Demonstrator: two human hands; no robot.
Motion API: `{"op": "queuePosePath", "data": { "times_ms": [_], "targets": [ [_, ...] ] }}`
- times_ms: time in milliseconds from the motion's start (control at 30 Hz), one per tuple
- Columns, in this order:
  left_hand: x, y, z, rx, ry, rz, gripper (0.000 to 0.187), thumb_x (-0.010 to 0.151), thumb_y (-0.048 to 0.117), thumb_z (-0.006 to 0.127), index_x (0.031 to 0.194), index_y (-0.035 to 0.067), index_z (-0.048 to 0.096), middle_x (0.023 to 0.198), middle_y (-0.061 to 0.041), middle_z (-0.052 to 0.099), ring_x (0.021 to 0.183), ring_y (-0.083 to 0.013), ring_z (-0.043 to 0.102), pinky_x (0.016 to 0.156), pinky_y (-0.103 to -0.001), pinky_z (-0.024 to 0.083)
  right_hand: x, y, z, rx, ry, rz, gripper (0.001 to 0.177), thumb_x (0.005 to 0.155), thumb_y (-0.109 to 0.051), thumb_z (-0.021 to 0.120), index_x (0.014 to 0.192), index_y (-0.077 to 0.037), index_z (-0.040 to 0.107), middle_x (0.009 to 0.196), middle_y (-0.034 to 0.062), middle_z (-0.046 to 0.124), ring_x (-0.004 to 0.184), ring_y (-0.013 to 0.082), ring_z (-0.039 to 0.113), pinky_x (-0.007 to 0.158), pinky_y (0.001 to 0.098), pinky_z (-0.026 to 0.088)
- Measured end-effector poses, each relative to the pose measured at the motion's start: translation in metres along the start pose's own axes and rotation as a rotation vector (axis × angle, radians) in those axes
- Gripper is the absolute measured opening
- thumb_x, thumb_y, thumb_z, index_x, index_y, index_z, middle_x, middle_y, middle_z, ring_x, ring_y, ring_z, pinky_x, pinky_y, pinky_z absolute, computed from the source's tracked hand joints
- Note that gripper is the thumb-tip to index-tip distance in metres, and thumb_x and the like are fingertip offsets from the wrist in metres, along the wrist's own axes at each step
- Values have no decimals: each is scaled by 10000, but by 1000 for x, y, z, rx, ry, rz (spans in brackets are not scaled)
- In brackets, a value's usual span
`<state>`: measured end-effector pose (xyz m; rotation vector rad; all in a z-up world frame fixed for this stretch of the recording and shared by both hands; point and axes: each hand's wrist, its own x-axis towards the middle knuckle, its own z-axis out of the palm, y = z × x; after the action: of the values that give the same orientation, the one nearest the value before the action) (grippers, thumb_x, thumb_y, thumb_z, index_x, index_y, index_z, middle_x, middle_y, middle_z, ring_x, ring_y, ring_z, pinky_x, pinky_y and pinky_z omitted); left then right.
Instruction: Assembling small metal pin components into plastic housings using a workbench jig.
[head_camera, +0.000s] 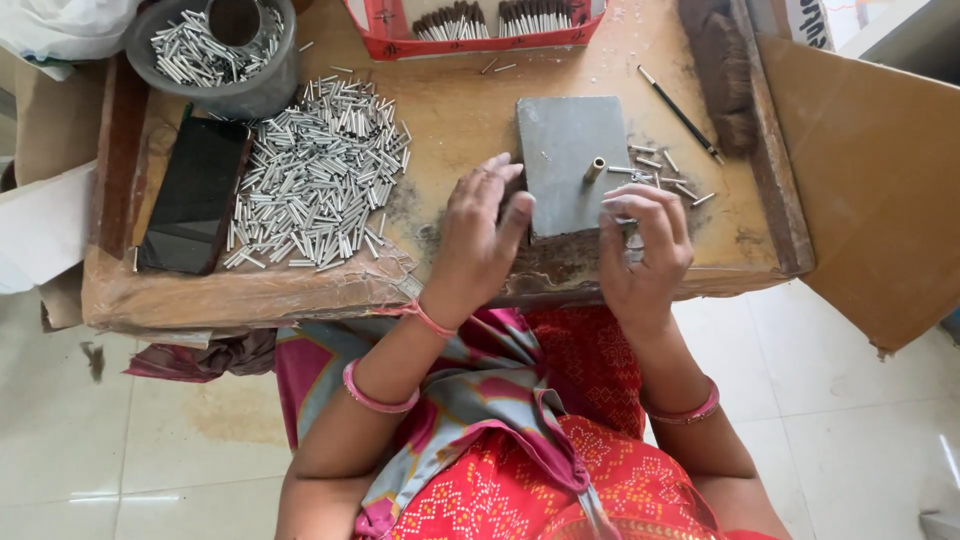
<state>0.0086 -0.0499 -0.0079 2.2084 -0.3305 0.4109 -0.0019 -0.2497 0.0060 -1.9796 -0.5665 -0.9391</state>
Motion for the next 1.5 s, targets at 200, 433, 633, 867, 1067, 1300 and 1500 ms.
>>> {"op": "queuePosePath", "data": {
  "times_ms": [200,433,633,867,1067,1300,1500],
  "targets": [
    [24,-12,24,-844,145,-202,790,1072,631,344,1383,-56,580,1408,-192,625,1364,-267,543,1199,-362,368,26,-30,18,-10,-299,-152,103,923,22,684,1017,-17,663,1080,123,699,955,310,668,859,400,533],
    [20,-22,33,-1290,173,-213,619,1087,513,414,1358,-26,550,1373,-144,585,1328,-220,517,1185,-355,379,45,-31,35,-180,-510,-125,151,873,-75,706,1021,-50,684,1135,89,681,992,331,672,825,430,540],
    [-4,14,-13,-616,240,-107,126,1005,67,624,1112,1,622,1048,-99,625,960,-205,610,892,-339,514,44,-20,43,-287,-633,-76,206,814,-129,722,1003,-51,697,1099,91,649,981,335,661,794,456,535],
    [1,10,-20,-173,98,6,167,809,-21,639,969,10,607,937,-156,623,855,-333,652,769,-407,536,43,-8,42,-188,-613,-114,154,805,-122,708,939,-48,686,1071,83,678,957,317,682,805,432,544],
    [12,-5,-11,-44,33,17,126,760,15,696,878,11,653,882,-175,641,846,-371,651,753,-436,519,40,-6,39,-54,-518,-137,178,812,-94,715,974,-42,663,1088,94,683,940,320,691,788,409,554],
    [0,22,-29,-98,30,57,181,776,-2,714,948,24,664,901,-153,629,847,-316,660,779,-386,528,26,3,17,755,-513,471,68,979,-6,632,1046,-1,621,991,60,682,598,50,544,499,211,424],
    [-18,65,-61,-453,-108,263,331,874,-56,720,1184,21,632,1048,-94,604,889,-214,645,811,-314,546,21,1,-19,1154,-700,833,88,978,6,650,1059,40,640,855,58,667,538,36,517,453,190,369]
  ]
}}
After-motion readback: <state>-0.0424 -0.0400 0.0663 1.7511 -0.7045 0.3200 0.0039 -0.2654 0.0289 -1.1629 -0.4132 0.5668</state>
